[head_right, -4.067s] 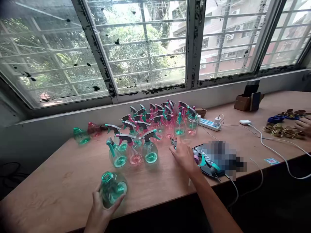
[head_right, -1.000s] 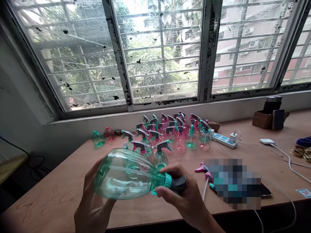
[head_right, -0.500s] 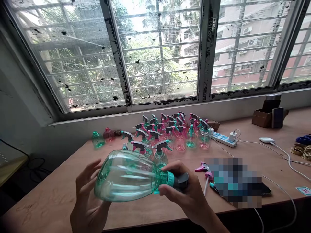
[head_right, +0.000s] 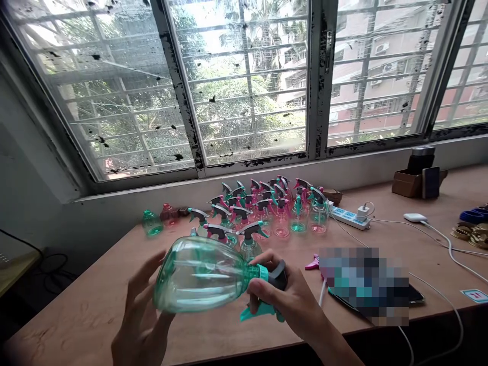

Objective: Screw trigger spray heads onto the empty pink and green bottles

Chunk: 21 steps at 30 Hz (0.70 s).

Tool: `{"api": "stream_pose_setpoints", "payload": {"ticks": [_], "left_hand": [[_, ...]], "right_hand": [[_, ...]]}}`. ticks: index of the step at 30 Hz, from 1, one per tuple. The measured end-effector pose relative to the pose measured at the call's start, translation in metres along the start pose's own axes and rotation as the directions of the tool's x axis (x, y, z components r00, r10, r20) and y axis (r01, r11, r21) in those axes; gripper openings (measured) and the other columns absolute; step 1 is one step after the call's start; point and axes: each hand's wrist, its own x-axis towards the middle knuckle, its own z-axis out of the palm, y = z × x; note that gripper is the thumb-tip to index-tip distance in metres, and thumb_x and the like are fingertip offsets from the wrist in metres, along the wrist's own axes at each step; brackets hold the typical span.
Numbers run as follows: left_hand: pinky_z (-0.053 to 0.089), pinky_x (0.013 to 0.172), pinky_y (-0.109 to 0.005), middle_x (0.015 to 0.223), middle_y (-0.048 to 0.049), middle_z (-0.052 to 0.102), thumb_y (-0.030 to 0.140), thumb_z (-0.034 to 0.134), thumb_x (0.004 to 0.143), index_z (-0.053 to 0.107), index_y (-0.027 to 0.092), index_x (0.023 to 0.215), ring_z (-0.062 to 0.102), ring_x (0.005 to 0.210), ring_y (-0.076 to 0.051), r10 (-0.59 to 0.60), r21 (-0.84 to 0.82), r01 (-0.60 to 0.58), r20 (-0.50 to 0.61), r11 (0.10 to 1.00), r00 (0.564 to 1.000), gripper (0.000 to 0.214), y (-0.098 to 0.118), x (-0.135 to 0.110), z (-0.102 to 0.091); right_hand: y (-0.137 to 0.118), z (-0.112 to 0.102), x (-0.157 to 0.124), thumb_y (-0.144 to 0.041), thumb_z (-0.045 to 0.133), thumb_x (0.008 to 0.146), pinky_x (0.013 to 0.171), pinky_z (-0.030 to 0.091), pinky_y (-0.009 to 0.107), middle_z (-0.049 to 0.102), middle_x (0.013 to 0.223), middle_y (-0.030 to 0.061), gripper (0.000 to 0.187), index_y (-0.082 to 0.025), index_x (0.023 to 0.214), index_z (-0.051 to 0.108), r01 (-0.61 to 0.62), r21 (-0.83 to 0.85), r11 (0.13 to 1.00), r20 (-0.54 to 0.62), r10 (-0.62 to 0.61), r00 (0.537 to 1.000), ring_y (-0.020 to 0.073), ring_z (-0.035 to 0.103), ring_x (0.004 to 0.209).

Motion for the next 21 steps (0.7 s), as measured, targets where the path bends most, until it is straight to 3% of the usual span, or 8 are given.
{"api": "stream_pose_setpoints", "payload": {"ticks": [3,6,9,11,13,17,19,21], "left_hand": [[0.052,0.106,-0.039,0.155,-0.0008,0.042,0.015,0.063,0.094,0.049,0.041,0.143,0.042,0.144,-0.026,0.069,0.023,-0.068,-0.013,0.997,0.998,0.058,0.001,-0.002,-0.002],[0.043,0.114,-0.05,0.159,-0.0062,0.037,0.04,0.076,0.086,0.047,0.035,0.145,0.033,0.148,-0.035,-0.064,-0.019,0.065,0.05,0.998,0.997,0.066,0.006,-0.004,-0.004],[0.036,0.116,-0.059,0.158,-0.0092,0.037,0.066,0.062,0.086,0.052,0.031,0.14,0.033,0.147,-0.04,-0.165,-0.078,0.168,0.051,0.983,0.985,0.065,0.01,-0.004,-0.005],[0.039,0.116,-0.055,0.156,-0.0071,0.041,0.059,0.054,0.095,0.055,0.032,0.137,0.037,0.145,-0.036,-0.214,-0.075,0.216,0.032,0.974,0.976,0.05,0.01,-0.002,-0.005],[0.044,0.114,-0.047,0.155,-0.0043,0.044,0.043,0.056,0.098,0.056,0.034,0.137,0.04,0.145,-0.032,-0.203,-0.051,0.204,0.034,0.978,0.979,0.04,0.008,-0.001,-0.007],[0.053,0.108,-0.037,0.154,-0.001,0.048,0.02,0.06,0.096,0.053,0.037,0.142,0.047,0.142,-0.027,-0.017,-0.031,0.02,0.074,0.999,0.997,0.049,-0.002,-0.002,-0.014],[0.052,0.11,-0.04,0.155,-0.001,0.049,0.02,0.063,0.095,0.049,0.037,0.145,0.049,0.141,-0.028,-0.016,-0.006,0.017,0.106,1.0,0.994,0.055,-0.004,-0.005,-0.016],[0.049,0.114,-0.047,0.154,-0.0021,0.051,0.031,0.07,0.091,0.047,0.037,0.147,0.048,0.142,-0.032,-0.083,-0.005,0.084,0.111,0.996,0.99,0.061,-0.003,-0.009,-0.015]], "right_hand": [[0.004,-0.001,0.003,-0.044,0.083,0.08,0.051,0.052,0.023,0.07,0.061,-0.0034,0.035,-0.022,0.097,0.062,-0.019,0.048,0.999,0.049,0.017,0.999,0.0153,0.069,0.051],[0.007,0.0,0.001,-0.038,0.083,0.08,0.053,0.051,0.023,0.069,0.068,-0.0026,0.03,-0.023,0.099,0.066,0.09,-0.108,0.99,0.005,-0.09,0.996,0.0149,0.068,0.056],[0.007,0.001,-0.003,-0.027,0.088,0.074,0.056,0.05,0.024,0.071,0.082,-0.0002,0.031,-0.025,0.099,0.07,0.29,-0.37,0.882,-0.002,-0.313,0.95,0.0151,0.065,0.064],[0.007,0.0,-0.005,-0.023,0.089,0.072,0.058,0.05,0.024,0.071,0.086,0.0003,0.034,-0.027,0.1,0.071,0.359,-0.447,0.819,0.038,-0.384,0.923,0.0156,0.064,0.066],[0.007,0.0,-0.006,-0.025,0.088,0.075,0.057,0.051,0.025,0.071,0.081,-0.0004,0.032,-0.027,0.101,0.07,0.326,-0.385,0.863,0.034,-0.34,0.94,0.0159,0.066,0.064],[0.006,0.002,-0.006,-0.041,0.082,0.081,0.052,0.052,0.025,0.071,0.065,-0.0022,0.031,-0.023,0.1,0.065,0.109,-0.057,0.992,-0.004,-0.11,0.994,0.0163,0.068,0.055],[0.006,0.003,-0.005,-0.041,0.082,0.082,0.052,0.052,0.024,0.07,0.062,-0.0031,0.032,-0.023,0.1,0.064,0.082,0.001,0.997,-0.008,-0.081,0.997,0.0155,0.068,0.053],[0.006,0.004,-0.005,-0.035,0.084,0.08,0.053,0.053,0.023,0.071,0.068,-0.003,0.029,-0.024,0.1,0.066,0.135,-0.054,0.989,-0.03,-0.137,0.99,0.0146,0.069,0.056]]}}
